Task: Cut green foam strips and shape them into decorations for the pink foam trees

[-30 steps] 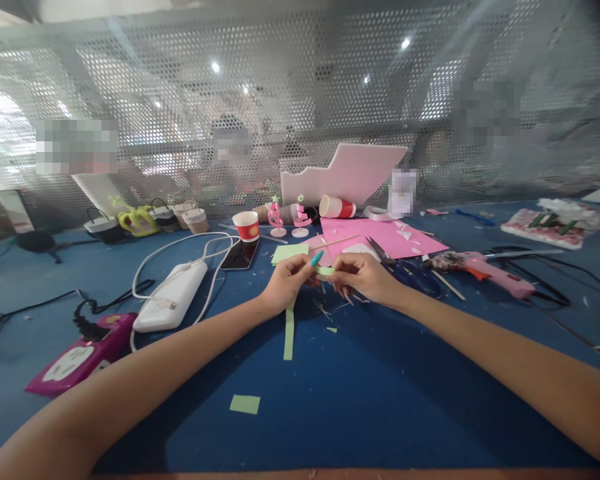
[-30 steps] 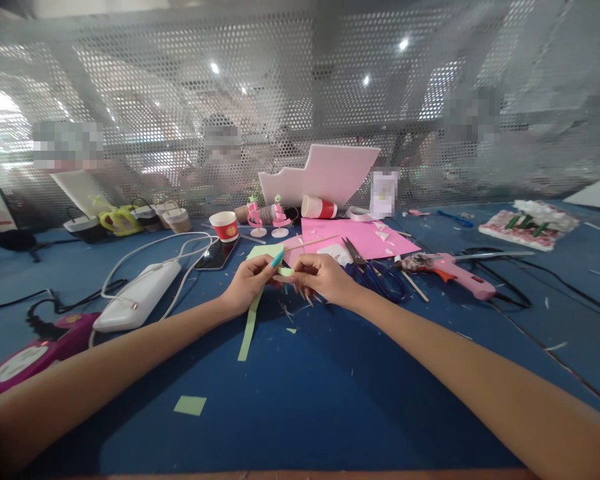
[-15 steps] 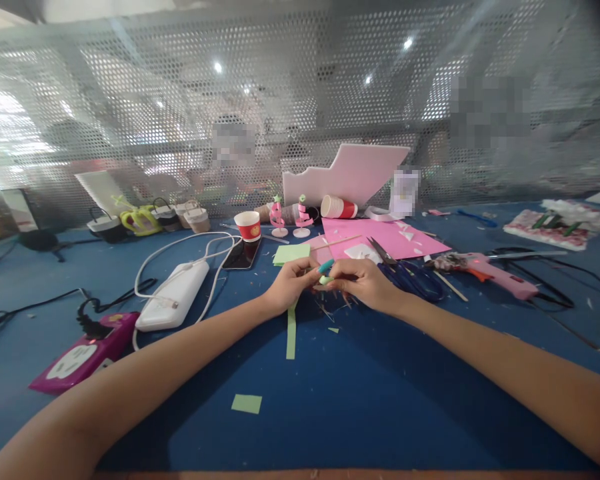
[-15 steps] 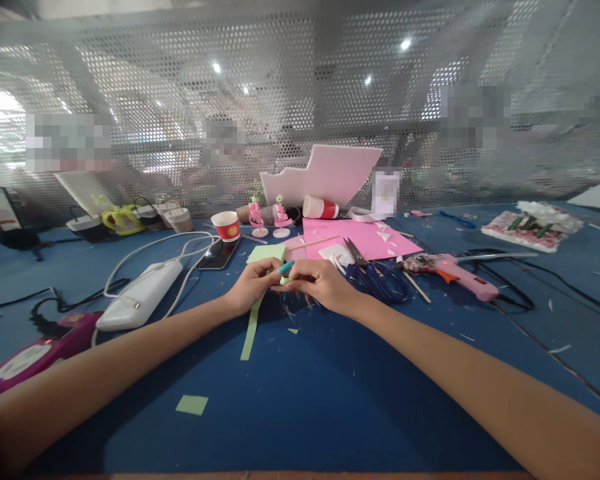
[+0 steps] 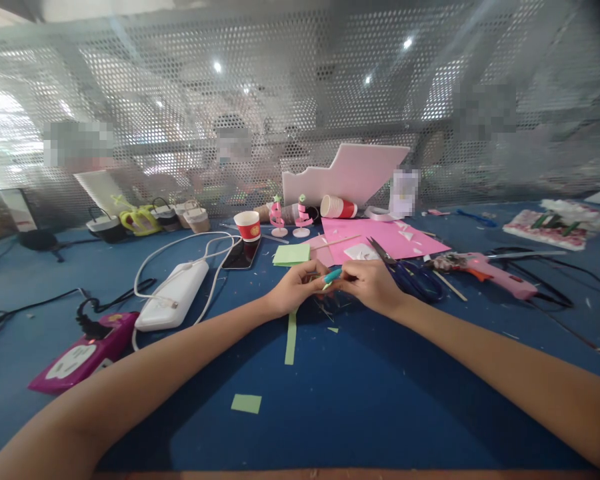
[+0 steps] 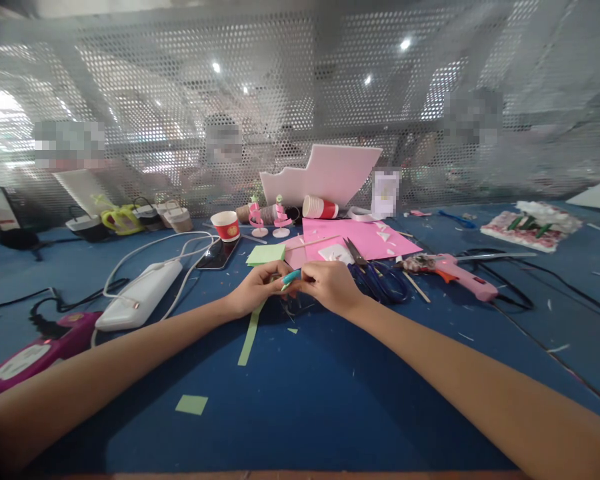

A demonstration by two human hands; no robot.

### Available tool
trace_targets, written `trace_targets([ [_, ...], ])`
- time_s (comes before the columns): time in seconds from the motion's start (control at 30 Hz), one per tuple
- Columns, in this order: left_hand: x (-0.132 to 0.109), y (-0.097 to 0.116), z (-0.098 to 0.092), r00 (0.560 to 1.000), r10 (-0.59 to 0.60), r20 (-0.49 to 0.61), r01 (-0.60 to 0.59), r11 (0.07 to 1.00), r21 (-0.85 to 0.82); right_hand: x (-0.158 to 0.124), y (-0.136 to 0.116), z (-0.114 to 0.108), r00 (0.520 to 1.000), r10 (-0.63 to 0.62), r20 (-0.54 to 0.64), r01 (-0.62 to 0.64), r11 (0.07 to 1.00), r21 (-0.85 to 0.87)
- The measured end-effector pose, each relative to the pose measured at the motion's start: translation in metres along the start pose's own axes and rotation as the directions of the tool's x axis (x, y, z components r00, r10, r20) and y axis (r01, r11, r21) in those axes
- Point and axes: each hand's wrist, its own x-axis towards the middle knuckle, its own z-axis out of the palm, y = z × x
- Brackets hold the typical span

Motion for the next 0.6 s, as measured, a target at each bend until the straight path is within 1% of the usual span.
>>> trace_targets([
  [0.1, -0.001, 0.0, 0.001, 0.999, 0.008, -0.049, -0.007, 1.0, 0.027, 0.001, 0.003, 0.001, 0.997, 0.035, 0.063, -0.036, 0.999, 0.022],
  [0.23, -0.002, 0.003, 0.003, 0.987, 0.038, -0.158, -0.025, 0.996, 0.084, 0.002, 0.004, 0.003, 0.983, 0.083, 0.162, -0.104, 0.986, 0.128],
  [0.33, -0.003, 0.003, 0.002, 0.956, 0.122, -0.268, -0.068, 0.977, 0.202, 0.002, -0.001, 0.005, 0.97, 0.149, 0.193, -0.193, 0.953, 0.233],
  [0.4, -0.003, 0.002, 0.0, 0.93, 0.179, -0.32, -0.091, 0.958, 0.271, 0.002, -0.006, 0.007, 0.958, 0.182, 0.223, -0.249, 0.913, 0.324],
  [0.47, -0.002, 0.0, -0.001, 0.917, 0.209, -0.339, -0.111, 0.952, 0.286, 0.001, -0.01, 0.008, 0.944, 0.21, 0.256, -0.304, 0.857, 0.416],
  [0.53, -0.001, -0.001, -0.001, 0.912, 0.228, -0.341, -0.137, 0.953, 0.27, 0.001, -0.014, 0.01, 0.934, 0.237, 0.267, -0.342, 0.812, 0.474],
  [0.6, 0.0, -0.001, -0.001, 0.914, 0.237, -0.329, -0.161, 0.957, 0.242, 0.001, -0.015, 0.01, 0.94, 0.245, 0.239, -0.333, 0.815, 0.474],
])
